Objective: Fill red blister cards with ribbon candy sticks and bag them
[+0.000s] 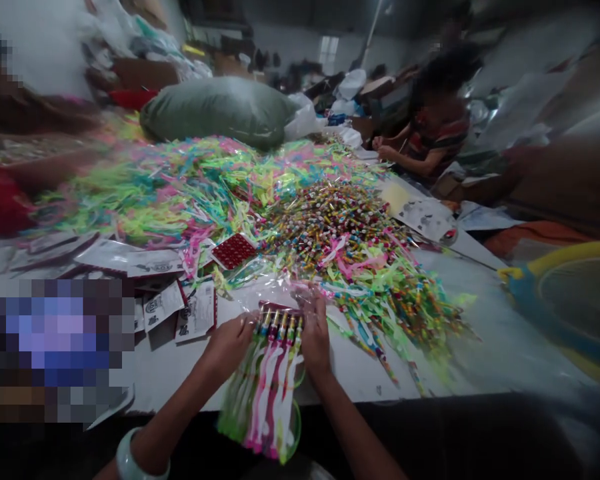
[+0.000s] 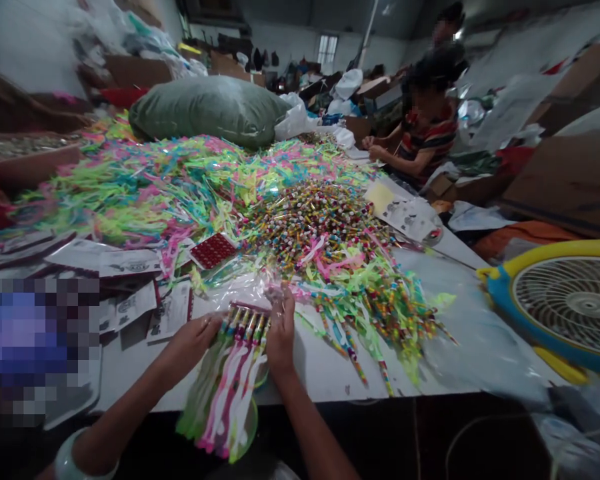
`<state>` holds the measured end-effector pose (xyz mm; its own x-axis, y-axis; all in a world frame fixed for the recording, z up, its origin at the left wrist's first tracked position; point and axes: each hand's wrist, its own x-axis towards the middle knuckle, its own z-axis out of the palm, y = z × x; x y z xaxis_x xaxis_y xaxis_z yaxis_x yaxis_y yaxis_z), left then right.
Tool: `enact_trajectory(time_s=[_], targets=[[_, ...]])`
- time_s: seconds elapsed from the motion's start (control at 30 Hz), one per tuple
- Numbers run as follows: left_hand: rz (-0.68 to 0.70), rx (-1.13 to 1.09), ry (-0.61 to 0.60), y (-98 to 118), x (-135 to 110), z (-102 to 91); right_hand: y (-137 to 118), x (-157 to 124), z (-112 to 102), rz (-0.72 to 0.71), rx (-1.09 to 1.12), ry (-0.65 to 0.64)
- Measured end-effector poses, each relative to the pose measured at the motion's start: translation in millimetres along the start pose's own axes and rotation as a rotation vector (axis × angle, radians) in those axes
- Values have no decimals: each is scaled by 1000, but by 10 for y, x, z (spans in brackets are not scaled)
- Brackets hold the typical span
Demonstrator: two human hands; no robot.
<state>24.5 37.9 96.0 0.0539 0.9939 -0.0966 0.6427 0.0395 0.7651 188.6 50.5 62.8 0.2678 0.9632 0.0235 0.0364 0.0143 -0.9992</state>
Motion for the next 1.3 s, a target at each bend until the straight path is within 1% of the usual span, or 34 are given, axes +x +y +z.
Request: enact_trajectory(time_s=[0.1, 0.17, 0.2, 0.23, 0.3, 0.33, 0.37, 0.43, 0.5, 0.6, 0.67, 0.8, 0.87, 0.93, 1.03, 1.17, 1.23, 1.3], targets=[[-124, -225, -32, -161, -50, -34, -10, 159, -23, -60, -51, -102], [-180, -334, 10, -230, 22, -90, -31, 280, -69, -105, -76, -108], [-160, -324, 63, -243, 90, -122, -46, 353, -89, -137, -94, -92], [-109, -273, 131, -243, 176, -150, -62, 435, -102, -179, -124, -59], [32, -103, 259, -226, 382, -179, -73, 610, -111, -299, -210, 23], [79, -44, 305, -221, 489, -171, -60, 690, -109, -369, -258, 59], [108, -9, 333, -226, 588, -147, -30, 757, -109, -440, -304, 87], [142, 16, 334, -271, 741, -58, 80, 831, -119, -545, -399, 102], [164, 41, 298, -354, 805, 57, 232, 812, -155, -570, -491, 85], [187, 82, 208, -459, 740, 188, 431, 659, -231, -503, -565, 32], [201, 108, 141, -469, 650, 219, 487, 546, -269, -437, -557, -19], [181, 117, 74, -386, 551, 189, 433, 436, -283, -346, -519, -127], [164, 104, 60, -348, 539, 165, 375, 414, -283, -351, -521, -173], [151, 90, 57, -331, 512, 148, 335, 370, -298, -388, -525, -197], [135, 74, 67, -347, 399, 152, 357, 232, -352, -450, -544, -201], [164, 113, 113, -441, 187, 205, 505, 1, -411, -487, -639, -171], [158, 205, 111, -495, 119, 229, 557, -68, -401, -453, -662, -104], [101, 336, 71, -531, 97, 240, 563, -88, -370, -374, -637, -24]])
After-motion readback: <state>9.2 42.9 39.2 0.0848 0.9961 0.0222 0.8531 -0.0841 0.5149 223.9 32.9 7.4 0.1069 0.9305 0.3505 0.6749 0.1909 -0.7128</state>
